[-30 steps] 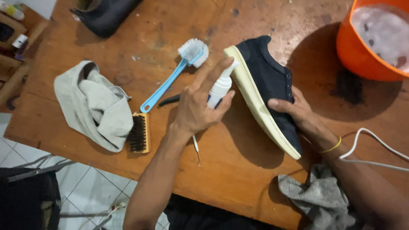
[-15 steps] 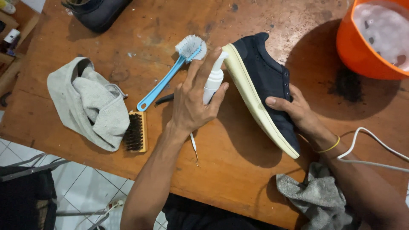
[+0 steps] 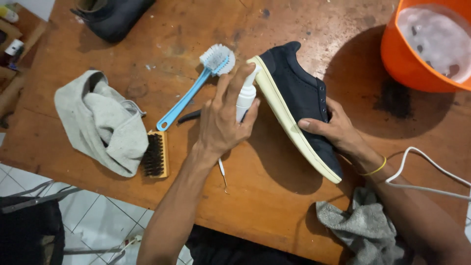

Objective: The person scrubs a black sneaker with a small brush, wipes it with a cloth, applies a cleaning solution, and continues scrubbing the upper and sole. The person handles the shoe, brush, cloth, and cleaning solution throughout the process.

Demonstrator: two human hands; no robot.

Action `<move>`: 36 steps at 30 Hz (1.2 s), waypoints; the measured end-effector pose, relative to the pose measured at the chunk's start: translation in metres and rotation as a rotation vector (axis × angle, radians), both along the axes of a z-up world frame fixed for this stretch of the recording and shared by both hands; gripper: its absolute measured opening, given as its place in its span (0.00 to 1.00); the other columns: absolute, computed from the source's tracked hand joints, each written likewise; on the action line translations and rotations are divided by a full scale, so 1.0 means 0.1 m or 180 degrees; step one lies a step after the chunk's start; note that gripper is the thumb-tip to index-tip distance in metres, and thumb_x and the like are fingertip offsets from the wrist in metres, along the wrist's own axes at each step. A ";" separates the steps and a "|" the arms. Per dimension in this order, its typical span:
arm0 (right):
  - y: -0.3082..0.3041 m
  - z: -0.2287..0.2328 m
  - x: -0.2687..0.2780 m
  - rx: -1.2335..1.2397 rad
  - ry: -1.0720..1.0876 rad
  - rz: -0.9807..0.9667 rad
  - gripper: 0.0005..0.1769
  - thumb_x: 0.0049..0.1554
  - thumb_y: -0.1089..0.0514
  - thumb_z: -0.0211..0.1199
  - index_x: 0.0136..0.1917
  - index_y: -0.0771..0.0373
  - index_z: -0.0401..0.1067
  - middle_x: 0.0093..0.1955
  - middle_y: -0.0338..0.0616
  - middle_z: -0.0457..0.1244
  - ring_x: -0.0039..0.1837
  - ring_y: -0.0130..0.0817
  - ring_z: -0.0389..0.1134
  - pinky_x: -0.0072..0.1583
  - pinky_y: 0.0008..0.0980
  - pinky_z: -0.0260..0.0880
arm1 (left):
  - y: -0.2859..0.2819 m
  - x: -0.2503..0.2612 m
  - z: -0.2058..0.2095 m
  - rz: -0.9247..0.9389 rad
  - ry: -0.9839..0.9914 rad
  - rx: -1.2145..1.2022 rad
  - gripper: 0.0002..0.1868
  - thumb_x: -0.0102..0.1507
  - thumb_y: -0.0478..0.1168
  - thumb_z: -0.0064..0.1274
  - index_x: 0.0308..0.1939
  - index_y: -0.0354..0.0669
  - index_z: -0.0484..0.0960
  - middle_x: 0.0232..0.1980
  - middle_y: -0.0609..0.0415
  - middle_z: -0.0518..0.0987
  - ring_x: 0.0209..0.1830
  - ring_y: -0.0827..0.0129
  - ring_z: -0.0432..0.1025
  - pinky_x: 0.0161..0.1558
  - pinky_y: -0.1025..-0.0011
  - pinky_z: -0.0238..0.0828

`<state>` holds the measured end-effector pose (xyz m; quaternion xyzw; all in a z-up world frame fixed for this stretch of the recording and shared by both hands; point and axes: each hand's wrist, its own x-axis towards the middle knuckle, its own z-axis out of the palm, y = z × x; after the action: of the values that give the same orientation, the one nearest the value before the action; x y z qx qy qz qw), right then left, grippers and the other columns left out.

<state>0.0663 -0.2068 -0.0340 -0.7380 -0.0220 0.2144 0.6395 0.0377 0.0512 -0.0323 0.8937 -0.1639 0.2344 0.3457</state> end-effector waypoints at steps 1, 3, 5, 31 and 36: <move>0.03 0.02 0.01 0.0083 -0.0060 0.0006 0.25 0.46 0.52 0.73 0.54 0.64 0.71 0.44 0.37 0.64 0.44 0.24 0.65 0.44 0.21 0.66 | -0.01 0.01 -0.02 -0.0010 -0.0070 -0.0239 0.34 0.68 0.41 0.57 0.76 0.61 0.59 0.60 0.51 0.74 0.37 0.54 0.76 0.36 0.60 0.78; 0.07 0.07 0.02 0.0166 -0.0116 0.0025 0.22 0.46 0.54 0.74 0.50 0.64 0.71 0.39 0.38 0.63 0.39 0.24 0.64 0.40 0.20 0.65 | -0.02 0.02 -0.05 -0.0009 -0.0137 -0.0478 0.35 0.66 0.40 0.58 0.76 0.63 0.63 0.58 0.52 0.75 0.46 0.47 0.81 0.45 0.52 0.81; 0.09 0.12 0.01 0.0372 -0.0253 0.0013 0.15 0.46 0.60 0.77 0.41 0.63 0.71 0.25 0.40 0.59 0.25 0.23 0.62 0.26 0.16 0.61 | -0.03 0.03 -0.08 0.0025 -0.0130 -0.0531 0.34 0.66 0.41 0.57 0.75 0.63 0.63 0.59 0.51 0.75 0.47 0.46 0.81 0.45 0.51 0.81; 0.09 0.12 0.04 0.0458 0.0179 -0.0361 0.17 0.48 0.51 0.73 0.40 0.60 0.68 0.24 0.41 0.55 0.25 0.26 0.58 0.27 0.21 0.58 | -0.04 -0.04 0.12 -0.0911 0.0198 -0.0465 0.27 0.64 0.45 0.56 0.69 0.62 0.72 0.42 0.52 0.77 0.28 0.44 0.78 0.31 0.53 0.77; 0.05 -0.05 0.05 0.0320 0.0261 -0.0416 0.19 0.47 0.51 0.74 0.43 0.61 0.68 0.25 0.43 0.56 0.27 0.28 0.59 0.29 0.22 0.58 | -0.11 -0.05 0.09 -0.0971 0.0170 -0.0549 0.25 0.65 0.43 0.55 0.68 0.59 0.73 0.41 0.52 0.76 0.27 0.48 0.79 0.31 0.54 0.79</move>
<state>0.0709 -0.2014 -0.0386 -0.6954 0.0417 0.2008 0.6888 0.0323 0.0401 -0.0237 0.8314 -0.2676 0.1686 0.4569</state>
